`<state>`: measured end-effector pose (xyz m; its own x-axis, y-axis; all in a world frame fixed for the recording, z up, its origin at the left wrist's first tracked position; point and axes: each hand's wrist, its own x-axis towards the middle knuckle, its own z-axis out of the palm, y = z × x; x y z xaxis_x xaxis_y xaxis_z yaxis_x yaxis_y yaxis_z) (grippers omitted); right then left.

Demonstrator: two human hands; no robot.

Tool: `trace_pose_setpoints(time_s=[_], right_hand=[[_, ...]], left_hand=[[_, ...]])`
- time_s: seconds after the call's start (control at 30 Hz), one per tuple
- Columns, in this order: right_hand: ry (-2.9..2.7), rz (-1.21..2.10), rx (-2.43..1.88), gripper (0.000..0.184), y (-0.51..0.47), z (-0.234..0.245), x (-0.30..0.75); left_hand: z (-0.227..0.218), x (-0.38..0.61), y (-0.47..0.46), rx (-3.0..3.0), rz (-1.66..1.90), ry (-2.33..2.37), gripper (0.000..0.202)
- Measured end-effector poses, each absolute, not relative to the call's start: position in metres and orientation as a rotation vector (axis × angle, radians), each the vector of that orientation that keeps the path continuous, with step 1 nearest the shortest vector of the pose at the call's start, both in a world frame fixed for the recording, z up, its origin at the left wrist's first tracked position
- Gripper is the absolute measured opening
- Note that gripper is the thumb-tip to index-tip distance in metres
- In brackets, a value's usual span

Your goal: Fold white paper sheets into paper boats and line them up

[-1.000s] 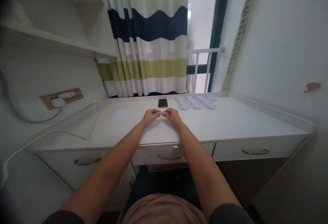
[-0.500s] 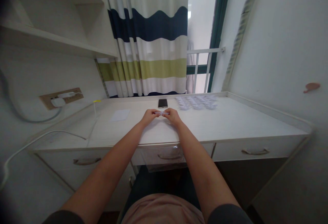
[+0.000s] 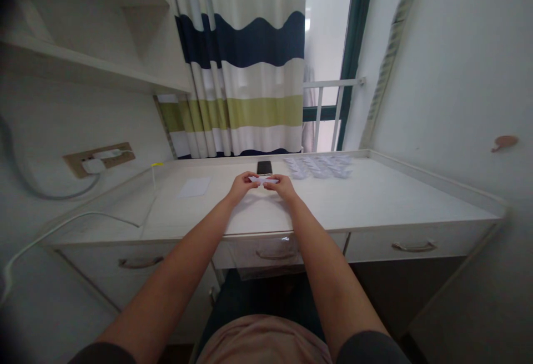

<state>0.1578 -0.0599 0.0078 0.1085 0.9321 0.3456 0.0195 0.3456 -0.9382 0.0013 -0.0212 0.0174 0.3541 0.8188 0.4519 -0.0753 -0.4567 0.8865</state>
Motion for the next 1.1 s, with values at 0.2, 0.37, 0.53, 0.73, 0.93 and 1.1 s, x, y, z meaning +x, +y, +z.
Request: trace_pose_setpoints(time_s=[0.2,0.37,0.53,0.73,0.93,1.1], right_hand=[[-1.246,0.857,-0.997,0.027,-0.0622,0.0097,0.1576],[-1.305,0.798,-0.984,0.03,-0.0627,0.0082,0.1593],[-1.339,0.878,-0.974,0.037,-0.063,0.0073,0.1579],[-1.306,0.968,-1.003,0.029,-0.0641,0.0078,0.1581],[-1.308,0.982,-0.994,0.026,-0.0654,0.0086,0.1583],[-1.242,1.105,-0.946,0.025,-0.0687,0.0104,0.1549]], left_hand=[[0.0156,0.0034,-0.0221,1.642,1.213,0.623,0.036],[0.0135,0.0053,-0.0249,1.665,1.123,0.633,0.037],[0.013,0.0043,-0.0219,1.771,1.165,0.72,0.032],[0.0127,0.003,-0.0184,1.745,1.159,0.725,0.032],[0.0103,0.0028,-0.021,1.619,1.071,0.674,0.039],[0.0091,0.003,-0.019,1.582,1.072,0.651,0.041]])
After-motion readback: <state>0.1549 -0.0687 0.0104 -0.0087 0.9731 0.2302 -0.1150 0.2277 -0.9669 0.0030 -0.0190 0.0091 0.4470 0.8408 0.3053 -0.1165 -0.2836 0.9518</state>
